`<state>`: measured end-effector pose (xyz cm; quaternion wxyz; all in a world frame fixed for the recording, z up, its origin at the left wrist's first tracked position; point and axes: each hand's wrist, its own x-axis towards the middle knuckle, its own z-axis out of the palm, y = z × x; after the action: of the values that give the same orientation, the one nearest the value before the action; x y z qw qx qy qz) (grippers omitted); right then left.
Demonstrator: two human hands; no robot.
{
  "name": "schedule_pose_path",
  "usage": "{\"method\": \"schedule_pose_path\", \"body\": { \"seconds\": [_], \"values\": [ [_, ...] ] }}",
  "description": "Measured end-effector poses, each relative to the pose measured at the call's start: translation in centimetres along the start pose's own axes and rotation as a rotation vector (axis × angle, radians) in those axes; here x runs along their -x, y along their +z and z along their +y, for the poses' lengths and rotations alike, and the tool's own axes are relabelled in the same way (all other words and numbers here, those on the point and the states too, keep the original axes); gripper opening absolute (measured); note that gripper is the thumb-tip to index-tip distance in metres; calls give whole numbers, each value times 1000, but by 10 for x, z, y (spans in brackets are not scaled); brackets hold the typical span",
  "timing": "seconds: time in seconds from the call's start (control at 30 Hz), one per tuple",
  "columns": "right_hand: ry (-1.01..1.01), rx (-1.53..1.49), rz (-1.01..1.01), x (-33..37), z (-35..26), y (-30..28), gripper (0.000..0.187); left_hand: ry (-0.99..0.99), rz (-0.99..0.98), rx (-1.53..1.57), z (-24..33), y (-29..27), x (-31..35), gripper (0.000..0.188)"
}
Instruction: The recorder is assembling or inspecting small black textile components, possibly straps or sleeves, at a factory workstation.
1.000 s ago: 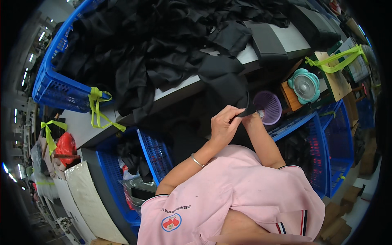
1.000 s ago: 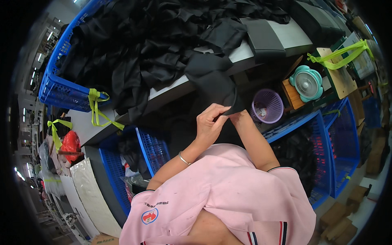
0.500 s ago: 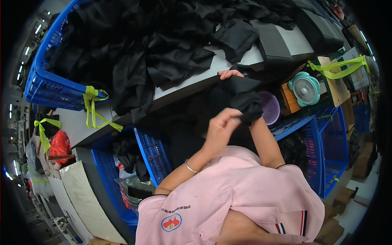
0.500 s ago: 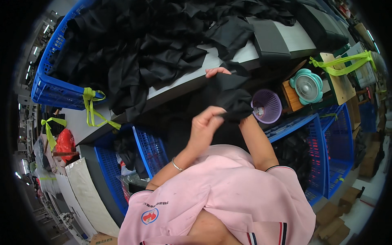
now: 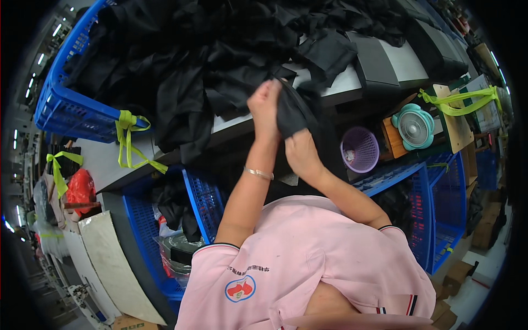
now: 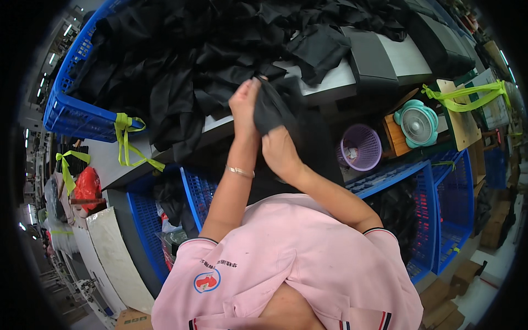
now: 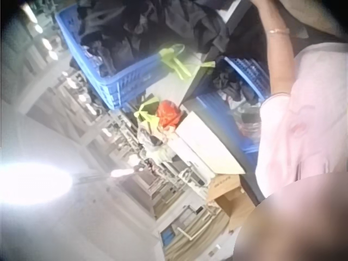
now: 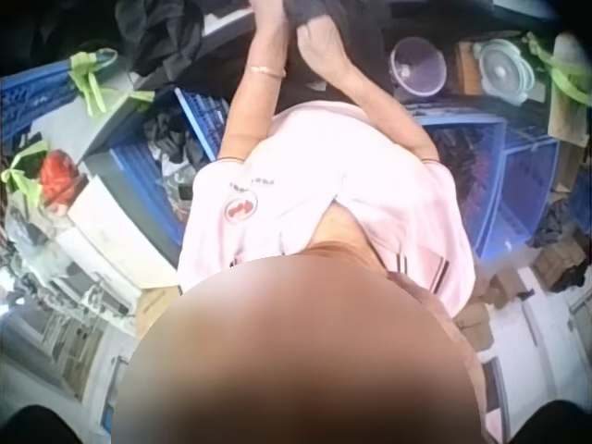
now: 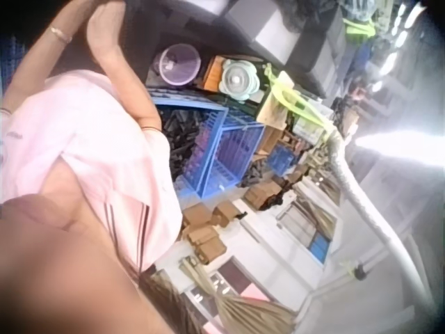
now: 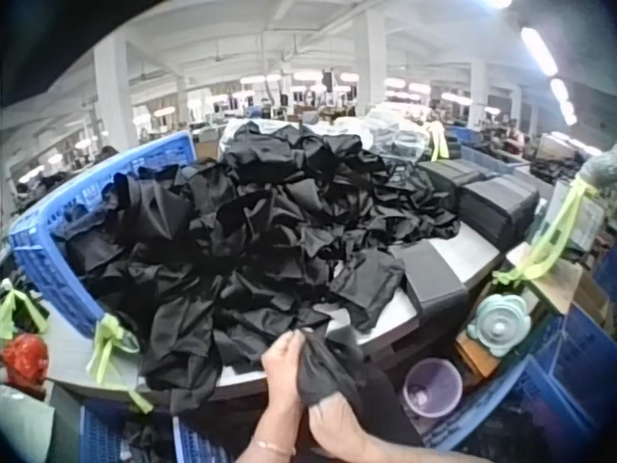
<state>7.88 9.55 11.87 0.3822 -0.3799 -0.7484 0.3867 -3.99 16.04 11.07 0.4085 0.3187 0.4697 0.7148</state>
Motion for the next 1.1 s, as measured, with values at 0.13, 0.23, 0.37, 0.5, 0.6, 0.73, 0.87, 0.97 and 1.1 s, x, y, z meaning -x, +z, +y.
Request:
{"method": "schedule_pose_path", "body": {
  "seconds": [0.13,0.23,0.37,0.5,0.6,0.73,0.87,0.97,1.1],
  "values": [
    [-386,4,-19,51,-40,10,21,-92,16,239,9,-61,-64,22],
    [42,-303,-257,80,-19,-31,12,-33,204,224,45,-53,-53,23],
    [503,-877,-72,97,20,-54,28,-3,234,175,66,-48,-21,20],
    [33,-179,279,64,18,-63,53,130,76,-73,70,-25,35,15],
    [-50,-74,249,29,-8,-60,50,44,-158,-220,68,6,83,12],
    [156,-221,116,21,-2,-61,8,-26,-199,-192,68,-7,96,18],
    [168,-201,51,30,-25,-69,8,-513,-269,345,47,-58,94,35],
    [-484,294,104,9,-27,-66,15,-832,-366,619,43,-56,116,27],
    [-552,60,-63,-16,-3,-24,12,-651,-587,366,44,-62,146,31]
  ]
}}
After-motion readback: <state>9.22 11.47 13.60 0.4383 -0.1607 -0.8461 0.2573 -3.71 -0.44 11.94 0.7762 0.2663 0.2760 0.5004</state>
